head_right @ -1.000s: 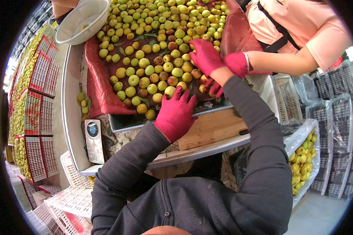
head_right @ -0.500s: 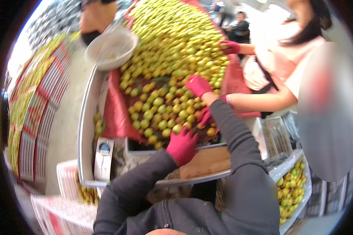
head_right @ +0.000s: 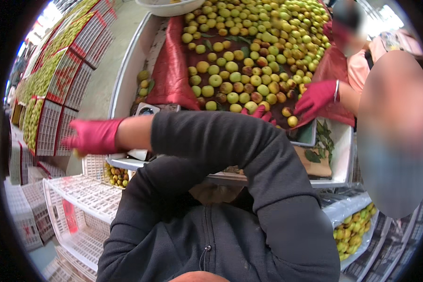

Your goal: The person sorts green olives on a red cloth-covered table, picking up individual olives and moving them around. Another person in pink gloves also sorts olives nearby. The person occasionally removes leaves from the pile.

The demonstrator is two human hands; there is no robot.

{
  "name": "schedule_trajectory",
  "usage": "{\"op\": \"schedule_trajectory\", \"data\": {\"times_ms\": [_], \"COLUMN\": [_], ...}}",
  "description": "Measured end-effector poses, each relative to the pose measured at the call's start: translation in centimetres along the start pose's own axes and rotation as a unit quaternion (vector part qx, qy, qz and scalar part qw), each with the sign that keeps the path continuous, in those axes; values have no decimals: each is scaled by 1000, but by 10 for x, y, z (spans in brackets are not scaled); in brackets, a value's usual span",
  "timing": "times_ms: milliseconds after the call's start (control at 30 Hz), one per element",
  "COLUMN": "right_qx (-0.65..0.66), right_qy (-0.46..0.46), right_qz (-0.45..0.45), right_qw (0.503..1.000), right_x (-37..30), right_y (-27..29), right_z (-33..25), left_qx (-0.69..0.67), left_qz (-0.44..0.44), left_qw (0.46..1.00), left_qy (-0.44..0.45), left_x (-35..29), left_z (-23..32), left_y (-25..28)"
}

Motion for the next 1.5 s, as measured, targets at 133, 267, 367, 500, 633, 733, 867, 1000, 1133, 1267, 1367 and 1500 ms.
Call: {"op": "schedule_trajectory", "data": {"times_ms": [133,267,367,500,633,733,867,1000,1133,1267,1367,1500], "right_qx": [-146,-438,-627,-660,-628,-603,-515,-561,-675,-693,-665,-660], "right_qy": [178,129,-135,-322,-203,-142,-68,-95,-353,-345,-262,-210], "right_qz": [130,306,348,255,130,110,118,351,357,225,214,140], "right_qw": [964,835,683,629,740,777,846,744,541,591,665,708], "right_x": [-68,-185,-257,-243,-225,-249,-292,-369,-418,-370,-354,-343], "right_y": [42,182,264,258,209,196,184,259,308,272,238,195], "right_z": [-16,17,87,130,122,120,101,68,99,110,112,102], "left_qx": [18,15,54,29,-27,5,33,54,53,46,14,-4], "left_qz": [-33,-35,-67,-44,13,-26,-59,-64,-68,-83,-98,-103], "left_qw": [999,999,996,998,997,998,998,996,996,995,995,994], "left_qy": [24,12,-10,-41,-75,-52,-9,8,-4,15,2,-28], "left_x": [-6,-4,-12,-16,-12,-13,-21,-21,-19,-22,-17,-15], "left_z": [-8,-1,14,11,0,6,3,7,13,7,9,8], "left_y": [-3,-10,10,9,1,11,24,26,26,20,16,19]}}
Point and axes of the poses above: each hand's wrist, its own x-axis towards the middle knuckle, its own y-axis out of the back of the hand, z = x × y, the point moved 8 cm from there along x, towards the middle knuckle, and after that the axes turned 12 degrees about -z, right-handed, at the moved point
